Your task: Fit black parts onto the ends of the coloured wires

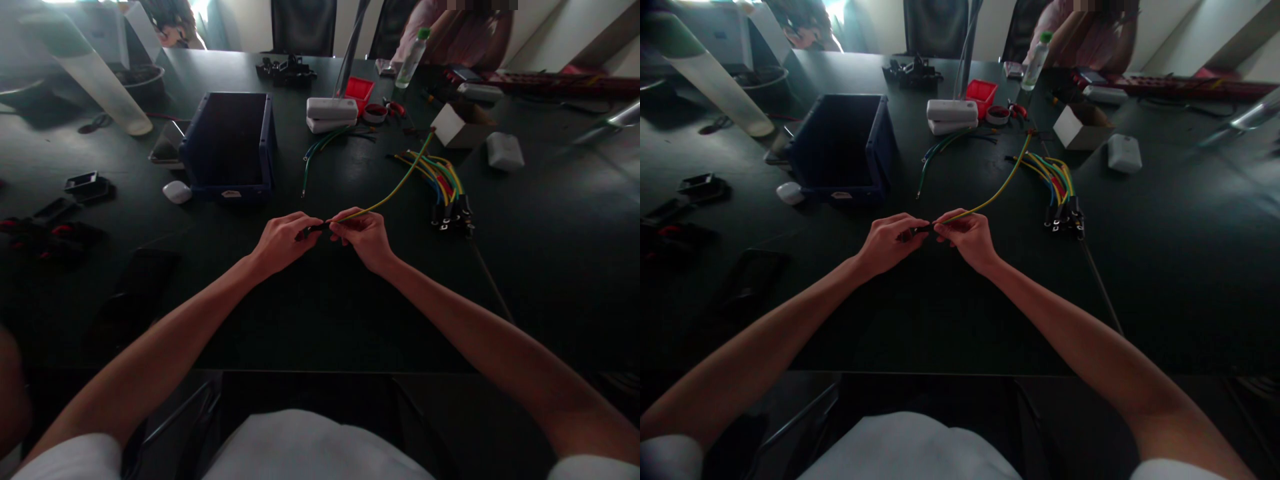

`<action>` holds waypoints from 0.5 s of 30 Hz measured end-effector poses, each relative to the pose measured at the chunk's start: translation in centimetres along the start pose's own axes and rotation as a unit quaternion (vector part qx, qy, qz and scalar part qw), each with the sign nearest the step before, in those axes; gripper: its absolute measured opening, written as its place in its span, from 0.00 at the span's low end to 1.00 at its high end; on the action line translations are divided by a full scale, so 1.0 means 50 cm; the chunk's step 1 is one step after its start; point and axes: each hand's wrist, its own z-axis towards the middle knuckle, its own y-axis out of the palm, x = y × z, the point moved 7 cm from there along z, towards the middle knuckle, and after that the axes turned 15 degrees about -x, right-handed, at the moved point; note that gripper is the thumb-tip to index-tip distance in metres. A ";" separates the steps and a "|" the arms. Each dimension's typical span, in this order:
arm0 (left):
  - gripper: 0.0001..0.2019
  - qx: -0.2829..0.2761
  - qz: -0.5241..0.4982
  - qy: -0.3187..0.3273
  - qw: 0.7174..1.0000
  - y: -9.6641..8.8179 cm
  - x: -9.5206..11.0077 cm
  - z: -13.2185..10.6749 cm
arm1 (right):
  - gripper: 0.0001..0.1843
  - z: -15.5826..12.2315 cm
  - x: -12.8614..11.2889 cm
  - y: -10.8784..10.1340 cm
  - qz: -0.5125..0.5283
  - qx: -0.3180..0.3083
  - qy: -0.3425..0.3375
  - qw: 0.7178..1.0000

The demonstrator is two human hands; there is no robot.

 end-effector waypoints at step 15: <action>0.12 -0.010 -0.003 -0.003 1.000 0.002 0.001 -0.001 | 0.14 0.001 0.001 0.001 0.004 -0.009 0.001 1.000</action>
